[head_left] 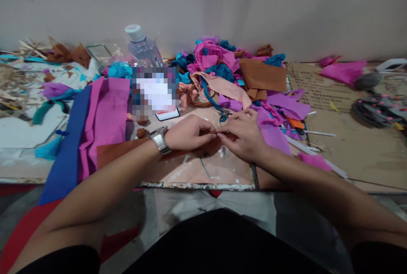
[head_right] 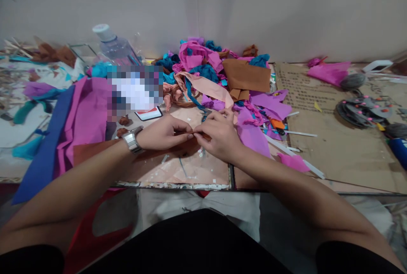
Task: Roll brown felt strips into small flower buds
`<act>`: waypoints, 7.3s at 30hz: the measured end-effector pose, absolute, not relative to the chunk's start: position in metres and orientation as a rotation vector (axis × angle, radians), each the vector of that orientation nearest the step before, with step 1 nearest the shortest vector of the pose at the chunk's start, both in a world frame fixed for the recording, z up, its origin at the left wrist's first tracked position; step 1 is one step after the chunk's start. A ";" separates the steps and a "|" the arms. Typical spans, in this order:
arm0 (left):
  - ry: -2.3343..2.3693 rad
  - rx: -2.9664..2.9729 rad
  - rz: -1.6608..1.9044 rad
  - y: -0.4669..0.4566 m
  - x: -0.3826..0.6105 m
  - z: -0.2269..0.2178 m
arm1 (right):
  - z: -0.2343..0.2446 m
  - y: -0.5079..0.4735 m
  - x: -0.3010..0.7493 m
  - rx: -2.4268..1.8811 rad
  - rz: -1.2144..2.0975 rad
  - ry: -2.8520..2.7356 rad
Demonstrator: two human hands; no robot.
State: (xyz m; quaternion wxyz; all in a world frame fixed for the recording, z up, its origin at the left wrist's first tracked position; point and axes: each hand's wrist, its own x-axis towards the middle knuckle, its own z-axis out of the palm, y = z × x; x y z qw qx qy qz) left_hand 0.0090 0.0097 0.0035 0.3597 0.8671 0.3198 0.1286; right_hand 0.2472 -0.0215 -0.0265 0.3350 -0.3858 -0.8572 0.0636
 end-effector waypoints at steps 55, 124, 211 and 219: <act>1.015 2.401 0.461 -0.001 0.015 0.007 | -0.031 -0.019 0.241 -1.113 0.293 -2.213; 0.806 2.211 0.212 0.024 -0.003 0.009 | -0.024 -0.024 0.245 -1.070 0.215 -2.210; 0.807 2.434 0.504 0.005 0.008 0.008 | -0.022 -0.021 0.242 -0.994 0.494 -2.146; 0.739 2.179 0.454 0.013 0.002 0.012 | -0.021 -0.020 0.242 -0.978 0.490 -2.139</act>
